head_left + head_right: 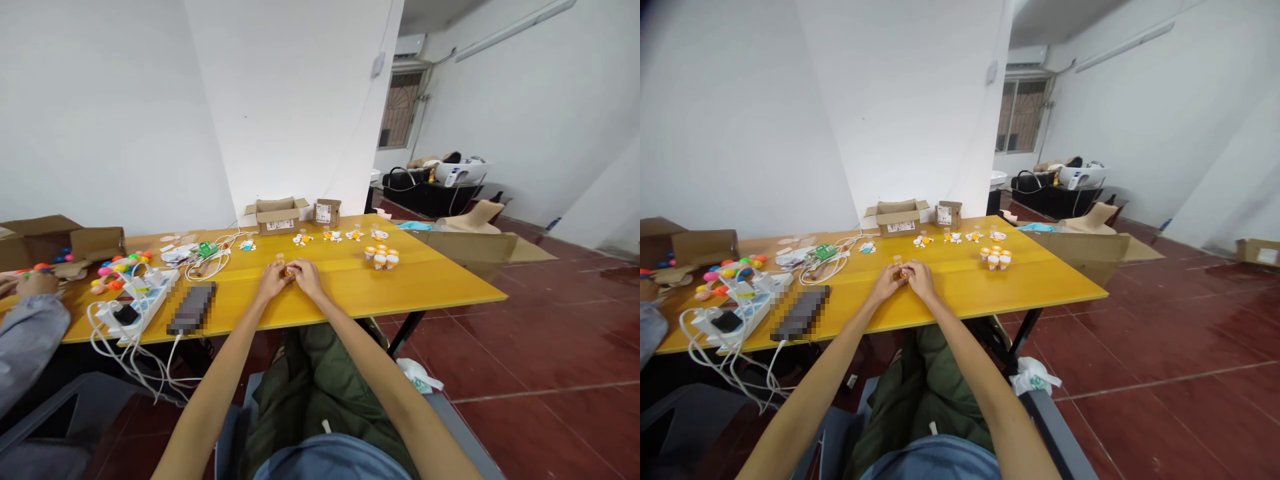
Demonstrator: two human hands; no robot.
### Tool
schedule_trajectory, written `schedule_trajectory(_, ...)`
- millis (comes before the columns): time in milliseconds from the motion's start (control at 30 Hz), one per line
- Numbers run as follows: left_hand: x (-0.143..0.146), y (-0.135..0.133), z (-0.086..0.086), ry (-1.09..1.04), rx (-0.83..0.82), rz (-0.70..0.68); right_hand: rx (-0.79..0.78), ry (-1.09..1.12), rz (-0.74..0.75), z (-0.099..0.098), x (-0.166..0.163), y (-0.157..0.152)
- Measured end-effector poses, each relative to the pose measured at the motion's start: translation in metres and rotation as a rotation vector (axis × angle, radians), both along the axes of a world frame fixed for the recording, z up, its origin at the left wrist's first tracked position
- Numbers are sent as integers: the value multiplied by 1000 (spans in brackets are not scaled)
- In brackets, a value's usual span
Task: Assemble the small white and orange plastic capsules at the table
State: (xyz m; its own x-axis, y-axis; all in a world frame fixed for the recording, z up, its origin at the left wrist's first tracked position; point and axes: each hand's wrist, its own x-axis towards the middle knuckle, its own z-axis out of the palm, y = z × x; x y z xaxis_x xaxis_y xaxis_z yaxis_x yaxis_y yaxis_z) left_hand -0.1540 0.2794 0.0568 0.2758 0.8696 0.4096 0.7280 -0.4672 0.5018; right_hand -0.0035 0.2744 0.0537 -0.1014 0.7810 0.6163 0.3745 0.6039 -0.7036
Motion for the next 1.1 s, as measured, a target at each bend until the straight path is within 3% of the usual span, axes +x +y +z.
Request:
schedule_trajectory(333, 4, -5, 6, -2, 1, 8, -13, 3, -5, 1, -1, -2)
schedule_trajectory(900, 3, 1, -4, -10, 23, 52, -11, -37, -122, 2, -1, -1)
schedule_trajectory(1100, 4, -4, 3, 10, 5, 23, -9, -19, -69, 1, -1, -1)
